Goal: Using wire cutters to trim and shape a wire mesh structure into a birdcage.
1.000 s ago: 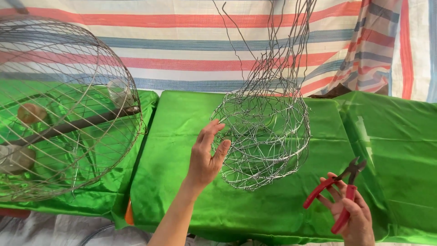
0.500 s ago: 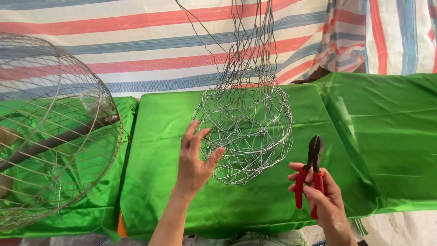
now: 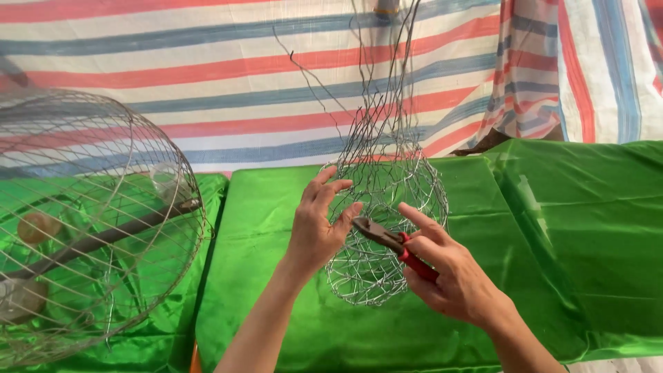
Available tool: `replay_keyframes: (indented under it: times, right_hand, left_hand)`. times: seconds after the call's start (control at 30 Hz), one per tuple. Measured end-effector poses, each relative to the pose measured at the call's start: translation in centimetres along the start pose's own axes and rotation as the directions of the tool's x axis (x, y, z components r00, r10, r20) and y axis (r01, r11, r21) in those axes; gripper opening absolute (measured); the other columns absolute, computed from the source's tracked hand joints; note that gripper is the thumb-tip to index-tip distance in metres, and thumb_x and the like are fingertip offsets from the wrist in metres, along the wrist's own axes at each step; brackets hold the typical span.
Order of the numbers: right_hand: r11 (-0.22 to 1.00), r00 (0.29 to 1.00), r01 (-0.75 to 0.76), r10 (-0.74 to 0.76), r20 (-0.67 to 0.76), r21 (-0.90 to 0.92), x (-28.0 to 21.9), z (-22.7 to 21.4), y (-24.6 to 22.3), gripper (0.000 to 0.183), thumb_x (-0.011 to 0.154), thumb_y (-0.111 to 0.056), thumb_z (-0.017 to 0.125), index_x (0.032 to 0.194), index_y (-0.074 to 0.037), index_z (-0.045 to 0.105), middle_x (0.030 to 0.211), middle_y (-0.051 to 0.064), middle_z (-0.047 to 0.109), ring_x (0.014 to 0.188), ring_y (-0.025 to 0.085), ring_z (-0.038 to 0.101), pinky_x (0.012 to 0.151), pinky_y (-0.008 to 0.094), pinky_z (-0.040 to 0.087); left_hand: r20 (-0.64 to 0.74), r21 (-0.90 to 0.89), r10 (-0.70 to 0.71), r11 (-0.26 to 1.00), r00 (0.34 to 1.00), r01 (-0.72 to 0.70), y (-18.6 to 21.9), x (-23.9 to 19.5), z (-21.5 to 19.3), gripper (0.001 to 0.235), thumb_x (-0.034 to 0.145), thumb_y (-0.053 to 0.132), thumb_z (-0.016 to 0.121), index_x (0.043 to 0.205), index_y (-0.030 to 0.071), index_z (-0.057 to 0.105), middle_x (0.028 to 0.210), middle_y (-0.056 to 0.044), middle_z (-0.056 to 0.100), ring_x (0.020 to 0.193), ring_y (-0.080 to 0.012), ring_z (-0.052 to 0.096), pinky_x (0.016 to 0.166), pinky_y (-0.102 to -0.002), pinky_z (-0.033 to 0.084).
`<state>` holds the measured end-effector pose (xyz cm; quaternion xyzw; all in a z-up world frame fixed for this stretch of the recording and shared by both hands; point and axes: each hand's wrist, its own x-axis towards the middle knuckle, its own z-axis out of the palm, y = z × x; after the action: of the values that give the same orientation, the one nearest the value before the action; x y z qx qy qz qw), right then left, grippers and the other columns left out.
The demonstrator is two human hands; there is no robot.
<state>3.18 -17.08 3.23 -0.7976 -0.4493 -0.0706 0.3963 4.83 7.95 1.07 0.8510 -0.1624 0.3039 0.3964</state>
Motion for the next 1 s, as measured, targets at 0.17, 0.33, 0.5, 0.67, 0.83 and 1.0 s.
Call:
replay_keyframes:
  times: [0.17, 0.33, 0.5, 0.67, 0.83, 1.0]
  right_hand:
    - [0.994, 0.999, 0.032, -0.028, 0.034, -0.106, 0.5, 0.0, 0.0, 0.012, 0.086, -0.006, 0.064, 0.082, -0.007, 0.053, 0.139, 0.026, 0.057, 0.151, 0.034, 0.041, 0.094, 0.046, 0.054]
    - [0.973, 0.992, 0.049, -0.020, 0.127, -0.224, 0.6, 0.0, 0.5, 0.012, 0.082, -0.009, 0.066, 0.089, -0.007, 0.056, 0.153, 0.029, 0.048, 0.150, 0.032, 0.042, 0.099, 0.048, 0.047]
    - [0.927, 0.987, 0.121, -0.075, 0.139, -0.356, 0.8, 0.4, 0.2, 0.011, 0.081, -0.011, 0.064, 0.089, -0.010, 0.057, 0.148, 0.017, 0.057, 0.089, 0.036, 0.065, 0.080, 0.043, 0.051]
    - [0.930, 0.988, 0.112, -0.068, 0.136, -0.351, 0.7, 0.5, -0.2, 0.010, 0.084, -0.011, 0.065, 0.091, -0.009, 0.059, 0.147, 0.015, 0.057, 0.088, 0.034, 0.065, 0.078, 0.043, 0.051]
    - [0.925, 0.990, 0.111, -0.069, 0.125, -0.364, 0.7, 0.6, -0.4, 0.010, 0.085, -0.013, 0.065, 0.094, -0.010, 0.060, 0.144, 0.013, 0.060, 0.092, 0.032, 0.066, 0.079, 0.041, 0.052]
    - [0.904, 0.992, 0.118, -0.087, 0.095, -0.410, 0.4, 1.0, 0.0, 0.010, 0.085, -0.015, 0.066, 0.093, -0.011, 0.061, 0.145, 0.013, 0.060, 0.091, 0.032, 0.067, 0.079, 0.041, 0.052]
  left_hand:
    - [0.021, -0.009, -0.061, 0.998, 0.998, 0.062, 0.1, 2.2, 0.3, 0.027, 0.094, 0.034, 0.068, 0.106, 0.010, 0.065, 0.138, -0.022, 0.052, 0.131, -0.0386, 0.054, 0.101, -0.055, 0.050]
    - [0.053, 0.003, -0.146, 0.989, 0.988, 0.146, 0.5, 3.6, 0.5, 0.040, 0.085, 0.050, 0.072, 0.092, 0.012, 0.063, 0.125, -0.013, 0.058, 0.124, -0.0290, 0.061, 0.083, -0.046, 0.053]
    - [-0.029, 0.161, -0.053, 0.985, 0.998, 0.057, -1.1, 3.9, 1.4, 0.040, 0.080, 0.039, 0.082, 0.090, 0.012, 0.054, 0.113, -0.005, 0.059, 0.102, -0.0234, 0.065, 0.071, -0.044, 0.054]
    - [-0.020, 0.146, -0.027, 0.989, 0.999, 0.030, -1.0, 3.8, 1.2, 0.034, 0.085, 0.033, 0.078, 0.089, 0.010, 0.053, 0.099, -0.004, 0.060, 0.098, -0.0232, 0.062, 0.068, -0.042, 0.053]
    - [-0.017, 0.144, 0.032, 0.989, 0.999, -0.029, -1.1, 3.6, 1.1, 0.028, 0.091, 0.027, 0.075, 0.091, 0.007, 0.055, 0.098, -0.008, 0.060, 0.089, -0.0261, 0.065, 0.067, -0.041, 0.054]
    - [0.000, 0.180, 0.097, 0.979, 0.995, -0.095, -1.1, 3.7, 1.2, 0.030, 0.094, 0.029, 0.073, 0.095, 0.006, 0.053, 0.096, -0.008, 0.056, 0.084, -0.0259, 0.062, 0.064, -0.039, 0.055]
